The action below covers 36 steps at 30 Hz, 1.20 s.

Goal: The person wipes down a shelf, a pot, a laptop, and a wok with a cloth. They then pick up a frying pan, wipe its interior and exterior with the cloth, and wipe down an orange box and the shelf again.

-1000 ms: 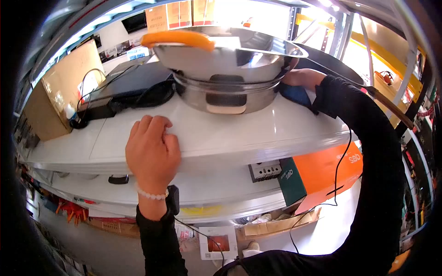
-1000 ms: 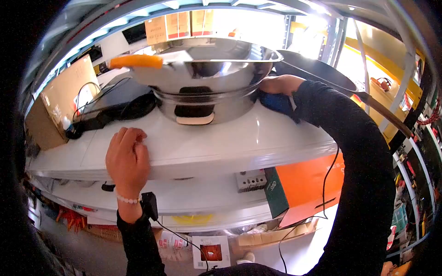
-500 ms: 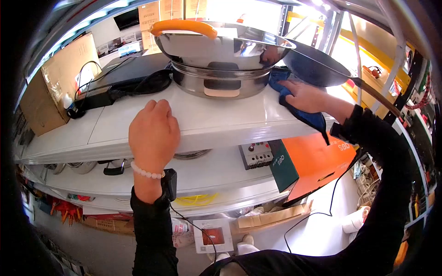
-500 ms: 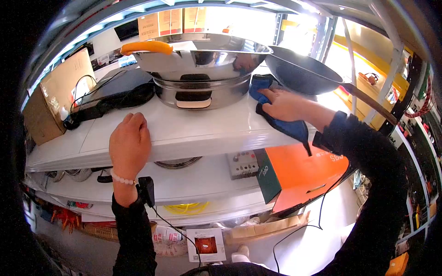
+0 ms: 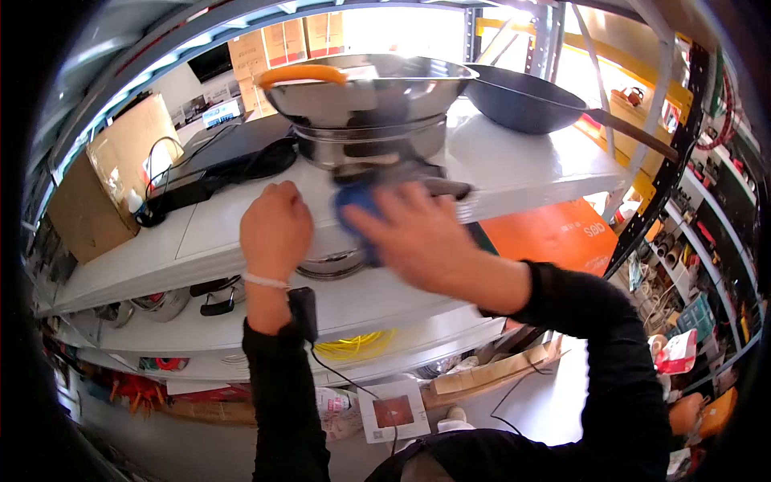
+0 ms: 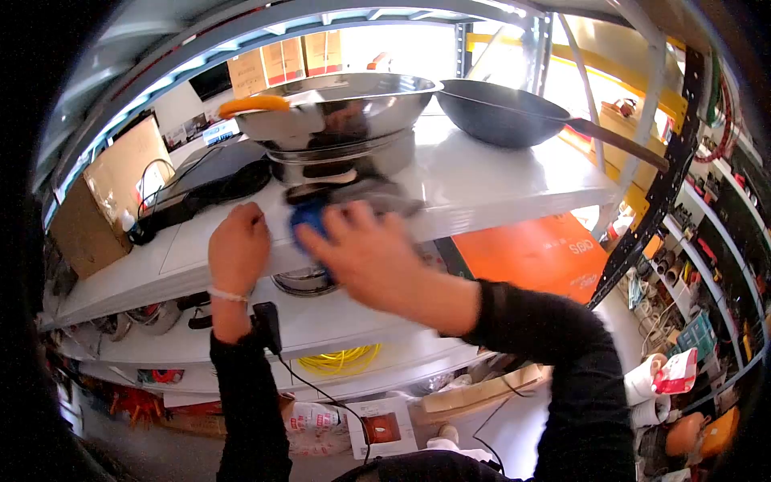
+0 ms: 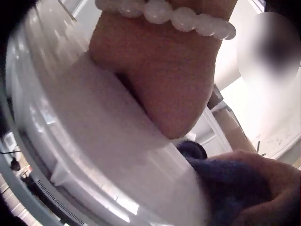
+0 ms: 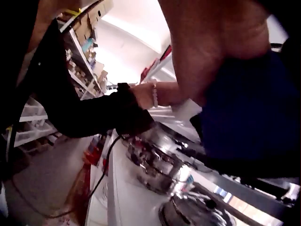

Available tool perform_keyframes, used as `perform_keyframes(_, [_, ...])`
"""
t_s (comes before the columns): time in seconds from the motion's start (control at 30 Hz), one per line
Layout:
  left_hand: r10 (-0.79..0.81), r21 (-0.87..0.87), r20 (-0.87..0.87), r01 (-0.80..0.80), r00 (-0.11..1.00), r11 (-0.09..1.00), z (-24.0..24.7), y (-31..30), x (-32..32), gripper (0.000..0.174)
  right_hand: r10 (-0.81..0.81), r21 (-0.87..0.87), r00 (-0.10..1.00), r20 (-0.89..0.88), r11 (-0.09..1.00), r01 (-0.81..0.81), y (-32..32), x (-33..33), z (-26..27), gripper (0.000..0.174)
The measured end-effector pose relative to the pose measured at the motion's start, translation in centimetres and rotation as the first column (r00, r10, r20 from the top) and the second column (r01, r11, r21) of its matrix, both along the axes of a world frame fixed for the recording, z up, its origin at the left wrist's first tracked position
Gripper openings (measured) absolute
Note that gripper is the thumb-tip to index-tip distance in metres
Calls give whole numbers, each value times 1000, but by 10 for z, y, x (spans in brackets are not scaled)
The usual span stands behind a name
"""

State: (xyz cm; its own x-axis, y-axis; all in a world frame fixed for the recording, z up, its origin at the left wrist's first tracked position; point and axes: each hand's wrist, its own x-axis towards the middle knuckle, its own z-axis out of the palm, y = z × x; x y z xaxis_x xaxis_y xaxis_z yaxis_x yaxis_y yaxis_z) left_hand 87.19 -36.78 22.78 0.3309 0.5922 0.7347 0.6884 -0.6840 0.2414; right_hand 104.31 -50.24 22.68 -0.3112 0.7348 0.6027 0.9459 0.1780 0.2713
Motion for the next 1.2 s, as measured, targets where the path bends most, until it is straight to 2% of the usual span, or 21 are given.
perform_keyframes(0.03, [-43, -32, 5, 43, 999, 999, 2, 1, -4, 15, 83, 38, 996, -22, 996, -82, 12, -11, -8, 52])
perform_keyframes(0.17, [-118, -103, 57, 123, 991, 987, 0, 19, -20, 21, 135, 309, 990, -27, 943, -120, 34, -33, -20, 48])
perform_keyframes(0.2, [-150, -73, 92, 157, 984, 985, 2, 15, -18, 18, 175, 293, 981, -78, 945, -146, 35, -26, -20, 47])
perform_keyframes(0.3, [-100, -252, -9, 95, 995, 963, 14, 2, -17, 15, 181, 107, 972, -152, 980, -166, 17, 25, -14, 52])
perform_keyframes(0.33, [-141, -215, 20, 142, 990, 966, 10, 7, -20, 12, 154, 19, 962, -226, 988, -154, 1, 47, -5, 58])
perform_keyframes(0.37, [-143, -223, 27, 145, 989, 964, 10, 7, -21, 11, 101, -19, 971, -216, 994, -108, -7, 73, -3, 66])
perform_keyframes(0.47, [-128, -283, 43, 135, 991, 950, 13, 3, -19, 9, -53, 26, 942, -332, 997, 66, -43, 163, -2, 62])
perform_keyframes(0.5, [-131, -291, 42, 137, 991, 947, 13, 5, -19, 10, -118, -14, 918, -378, 993, 121, -59, 195, 6, 62])
perform_keyframes(0.53, [-132, -299, 42, 138, 990, 944, 11, 10, -21, 10, -195, 8, 913, -357, 977, 211, -65, 239, 1, 62])
perform_keyframes(0.57, [-131, -309, 41, 137, 991, 941, 9, 13, -23, 10, -265, -107, 830, -491, 964, 244, -81, 275, 6, 63])
perform_keyframes(0.6, [-145, -338, 61, 157, 988, 928, 8, 16, -24, 9, -359, -171, 768, -530, 933, 318, -90, 322, 6, 65])
perform_keyframes(0.63, [-158, -365, 81, 177, 984, 914, 9, 20, -24, 9, -512, -267, 679, -526, 857, 440, -104, 357, 12, 67])
perform_keyframes(0.7, [-160, -389, 114, 193, 980, 901, 14, 17, -19, 9, -763, -126, 492, -419, 585, 801, -123, 410, 5, 65])
perform_keyframes(0.8, [-148, -388, 93, 172, 985, 905, 32, -3, 3, 15, -829, -138, 401, -388, 483, 865, -131, 409, 6, 59])
perform_keyframes(0.87, [-137, -396, 11, 130, 991, 909, 47, -19, 20, 21, -832, -95, 446, -331, 500, 861, -127, 387, 5, 53])
perform_keyframes(0.9, [-161, -331, -81, 125, 984, 935, 51, -19, 27, 22, -826, -73, 477, -299, 518, 852, -122, 369, 4, 50])
perform_keyframes(0.97, [-140, -195, -242, 94, 960, 976, 54, -13, 43, 25, -697, 13, 647, -310, 677, 736, -118, 334, -6, 43])
perform_keyframes(1.0, [-105, -122, -307, 70, 946, 990, 54, -10, 51, 27, -566, 66, 746, -350, 780, 623, -120, 316, -7, 39])
perform_keyframes(1.03, [-69, -49, -371, 54, 926, 997, 53, -7, 56, 29, -514, 81, 782, -352, 816, 572, -119, 309, -8, 38])
perform_keyframes(1.13, [37, 128, -492, 30, 870, 991, 56, -3, 58, 32, -476, 159, 813, -335, 822, 547, -117, 307, -10, 37])
perform_keyframes(1.2, [44, 167, -499, 47, 866, 985, 53, -9, 67, 33, -467, 170, 823, -324, 827, 537, -116, 307, -10, 36])
